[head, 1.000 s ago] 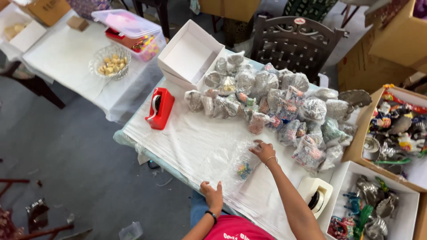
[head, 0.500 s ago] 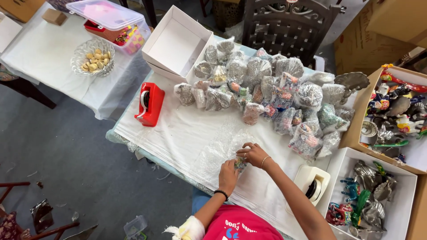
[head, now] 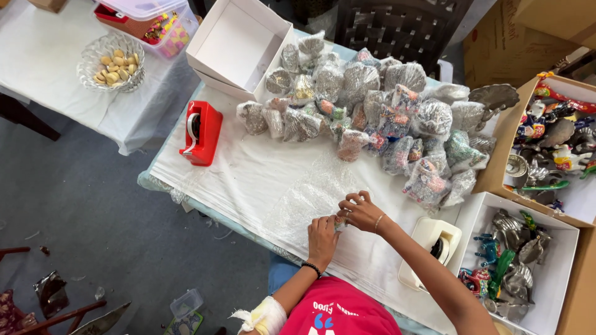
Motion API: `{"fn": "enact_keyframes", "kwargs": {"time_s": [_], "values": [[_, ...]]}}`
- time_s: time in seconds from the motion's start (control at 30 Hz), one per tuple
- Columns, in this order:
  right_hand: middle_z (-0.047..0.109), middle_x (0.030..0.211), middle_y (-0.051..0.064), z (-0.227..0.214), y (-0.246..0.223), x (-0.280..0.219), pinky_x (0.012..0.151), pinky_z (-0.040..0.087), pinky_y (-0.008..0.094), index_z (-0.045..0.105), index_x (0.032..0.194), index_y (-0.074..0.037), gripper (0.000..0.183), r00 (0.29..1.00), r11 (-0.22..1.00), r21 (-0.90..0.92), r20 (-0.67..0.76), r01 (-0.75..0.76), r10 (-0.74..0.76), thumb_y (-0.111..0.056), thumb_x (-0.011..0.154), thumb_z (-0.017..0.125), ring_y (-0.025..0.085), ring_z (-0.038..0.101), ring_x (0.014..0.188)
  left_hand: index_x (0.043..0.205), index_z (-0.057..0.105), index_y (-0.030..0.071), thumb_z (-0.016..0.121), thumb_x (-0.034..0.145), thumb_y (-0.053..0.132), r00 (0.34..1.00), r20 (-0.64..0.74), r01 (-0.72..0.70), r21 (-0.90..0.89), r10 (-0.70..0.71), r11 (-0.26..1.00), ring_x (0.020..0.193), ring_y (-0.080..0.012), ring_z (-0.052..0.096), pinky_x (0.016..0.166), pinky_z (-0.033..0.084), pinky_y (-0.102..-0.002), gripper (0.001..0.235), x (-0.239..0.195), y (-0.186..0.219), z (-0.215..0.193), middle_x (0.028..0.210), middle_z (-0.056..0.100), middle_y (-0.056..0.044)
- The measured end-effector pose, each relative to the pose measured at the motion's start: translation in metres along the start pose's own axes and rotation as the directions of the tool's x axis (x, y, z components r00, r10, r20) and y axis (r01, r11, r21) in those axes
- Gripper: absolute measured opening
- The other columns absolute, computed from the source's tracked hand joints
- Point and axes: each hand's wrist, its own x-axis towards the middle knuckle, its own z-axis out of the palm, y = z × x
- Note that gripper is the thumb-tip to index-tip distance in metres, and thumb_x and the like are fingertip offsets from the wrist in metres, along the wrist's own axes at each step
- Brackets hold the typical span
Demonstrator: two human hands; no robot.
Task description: The person wraps small decorative figurines in bubble wrap and secures them with tape. They handle various items, including a copper-colored figurine and a small green figurine, wrapping each individually and placing them on the table.
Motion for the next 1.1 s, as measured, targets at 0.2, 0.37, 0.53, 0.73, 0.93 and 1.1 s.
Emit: {"fn": "enact_keyframes", "kwargs": {"time_s": [0.2,0.37,0.53,0.73,0.93,1.1], "values": [[0.070,0.121,-0.009,0.032,0.007,-0.027,0.106,0.031,0.049,0.072,0.108,-0.025,0.018,0.992,0.995,-0.032,-0.091,0.090,-0.093,-0.029,0.091,0.069,0.016,0.050,0.133,0.123,0.062,0.007,0.079,0.084,0.023,0.990,-0.026,-0.142,-0.075,0.140,0.987,0.112,-0.0317,0.059,0.093,0.044,-0.047,0.046,-0.006,0.003,-0.024,0.123,0.063,-0.011],[0.074,0.109,-0.011,0.046,0.020,-0.041,0.106,0.029,0.049,0.074,0.114,-0.028,0.025,0.993,0.997,-0.048,-0.101,0.058,-0.062,-0.025,0.090,0.069,0.012,0.053,0.127,0.119,0.066,0.007,0.074,0.092,0.024,0.989,0.134,-0.011,-0.340,0.059,0.941,0.087,-0.0364,0.067,0.073,0.051,-0.046,0.033,-0.033,-0.046,-0.005,0.097,0.070,-0.015],[0.075,0.103,-0.012,0.030,0.022,-0.039,0.102,0.029,0.049,0.078,0.113,-0.031,0.032,1.000,1.000,0.025,-0.028,-0.012,0.013,-0.022,0.083,0.073,0.014,0.054,0.120,0.089,0.072,0.006,0.071,0.098,0.034,0.961,0.276,0.100,-0.286,-0.018,0.953,0.076,-0.0381,0.068,0.064,0.051,-0.045,0.029,-0.061,-0.083,-0.031,0.081,0.070,-0.016],[0.075,0.102,-0.015,0.031,0.039,-0.019,0.101,0.031,0.049,0.080,0.107,-0.039,0.034,0.993,0.994,0.088,0.105,-0.059,0.049,-0.021,0.079,0.076,0.014,0.054,0.119,0.086,0.075,0.009,0.077,0.088,0.039,0.910,0.371,0.276,-0.207,-0.186,0.939,0.070,-0.0323,0.069,0.061,0.053,-0.043,0.031,-0.053,-0.071,-0.084,0.077,0.071,-0.012],[0.075,0.099,-0.013,0.024,0.045,0.014,0.098,0.034,0.047,0.081,0.103,-0.044,0.029,0.920,0.992,0.086,0.389,-0.094,0.053,-0.027,0.079,0.081,0.012,0.057,0.114,0.113,0.070,0.005,0.083,0.086,0.028,0.958,-0.023,-0.266,-0.441,0.286,0.857,0.110,-0.0347,0.066,0.096,0.053,-0.042,0.038,-0.017,-0.010,-0.075,0.115,0.071,-0.015],[0.077,0.092,-0.010,0.017,0.048,0.038,0.099,0.031,0.043,0.082,0.104,-0.043,0.032,0.737,0.947,0.076,0.648,-0.314,0.192,-0.035,0.074,0.087,0.012,0.064,0.101,0.121,0.059,-0.006,0.088,0.078,0.033,0.999,0.049,-0.003,-0.358,0.022,0.934,0.103,-0.0440,0.061,0.084,0.051,-0.048,0.064,-0.010,0.028,-0.033,0.113,0.065,-0.025]]}}
